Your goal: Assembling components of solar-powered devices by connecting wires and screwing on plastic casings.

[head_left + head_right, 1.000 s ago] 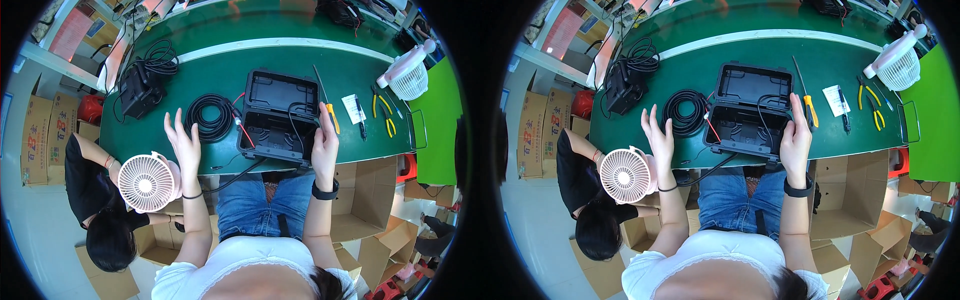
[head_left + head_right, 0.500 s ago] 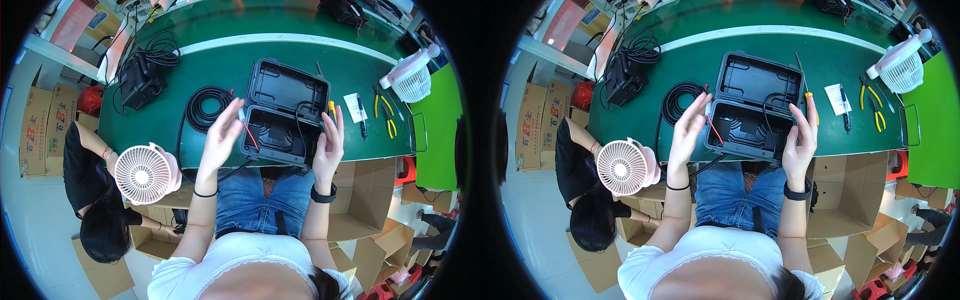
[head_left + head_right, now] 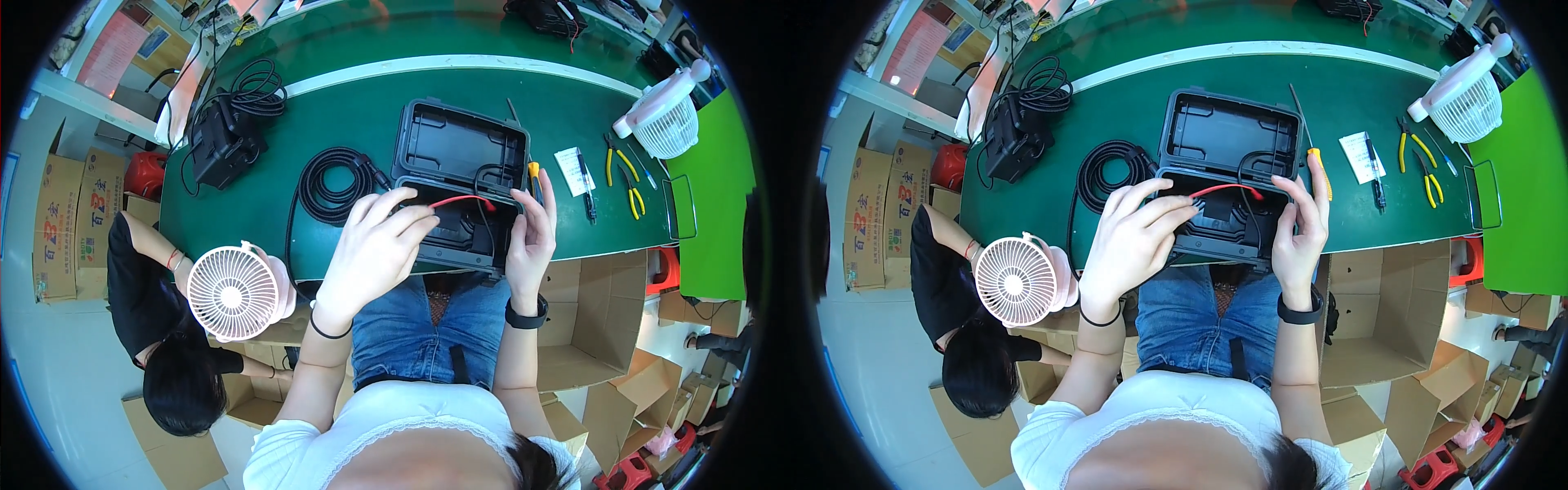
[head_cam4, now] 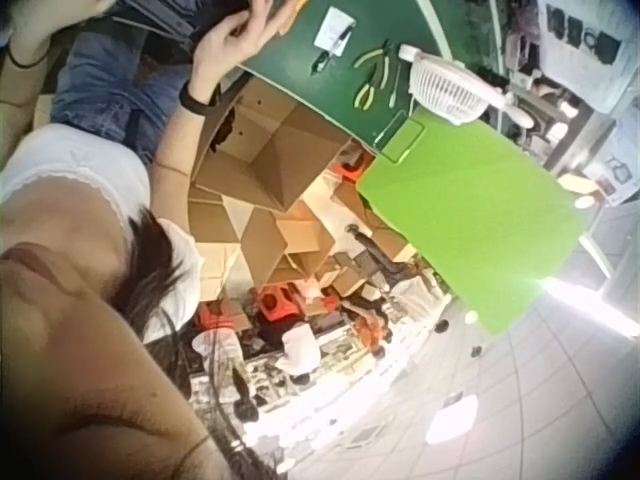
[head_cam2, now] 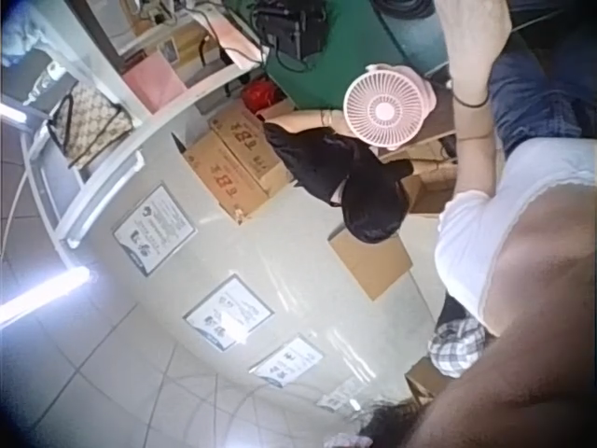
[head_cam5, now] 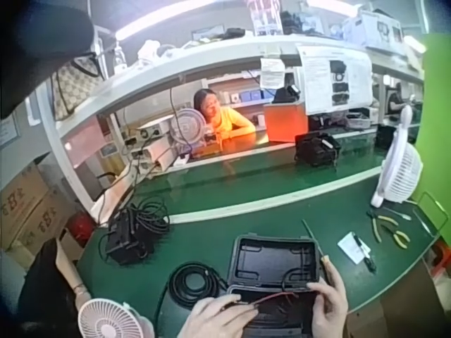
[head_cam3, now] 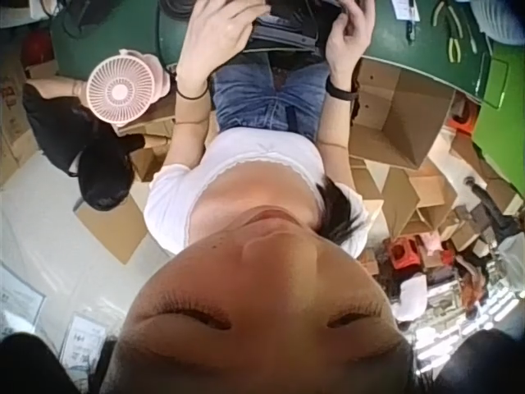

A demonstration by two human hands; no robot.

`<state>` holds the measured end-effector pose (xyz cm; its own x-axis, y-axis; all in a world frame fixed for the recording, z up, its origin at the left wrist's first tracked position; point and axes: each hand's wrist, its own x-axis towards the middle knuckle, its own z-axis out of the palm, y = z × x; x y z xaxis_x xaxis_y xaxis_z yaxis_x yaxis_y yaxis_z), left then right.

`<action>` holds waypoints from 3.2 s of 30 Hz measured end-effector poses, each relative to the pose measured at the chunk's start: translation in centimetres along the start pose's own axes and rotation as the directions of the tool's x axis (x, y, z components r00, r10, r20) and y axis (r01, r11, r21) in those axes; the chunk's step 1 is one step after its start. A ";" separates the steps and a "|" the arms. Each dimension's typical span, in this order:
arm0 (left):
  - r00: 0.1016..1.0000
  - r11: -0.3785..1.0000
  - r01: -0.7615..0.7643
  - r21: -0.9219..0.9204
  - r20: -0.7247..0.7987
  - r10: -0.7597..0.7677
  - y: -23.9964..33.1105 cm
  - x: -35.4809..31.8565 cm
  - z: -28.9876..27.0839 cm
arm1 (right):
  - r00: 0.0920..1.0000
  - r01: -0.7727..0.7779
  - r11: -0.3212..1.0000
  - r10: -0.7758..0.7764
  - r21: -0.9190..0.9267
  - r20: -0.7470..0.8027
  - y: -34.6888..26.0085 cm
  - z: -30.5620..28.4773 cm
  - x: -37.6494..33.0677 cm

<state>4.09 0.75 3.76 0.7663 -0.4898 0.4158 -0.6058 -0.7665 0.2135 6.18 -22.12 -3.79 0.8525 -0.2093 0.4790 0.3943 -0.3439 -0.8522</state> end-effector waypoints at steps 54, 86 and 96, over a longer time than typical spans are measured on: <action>0.991 0.991 0.134 0.015 -0.028 -0.133 0.5 -2.9 4.4 | 0.981 -0.191 0.956 0.183 0.221 0.058 0.4 1.0 1.4; 0.971 0.983 0.167 0.073 -0.183 -0.151 1.8 -3.4 4.8 | 0.958 0.117 0.989 -0.136 0.089 0.251 -2.3 1.9 7.8; 0.945 0.928 0.263 -0.265 -0.126 -0.303 -4.3 0.6 2.1 | 0.955 0.216 0.962 -0.173 -0.165 0.239 -3.4 4.2 3.3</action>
<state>7.61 2.88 1.26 0.8805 -0.1778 0.4394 -0.4176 -0.7296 0.5415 9.15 -17.78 -0.22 0.8283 0.0787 0.5547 0.5069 -0.5272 -0.6820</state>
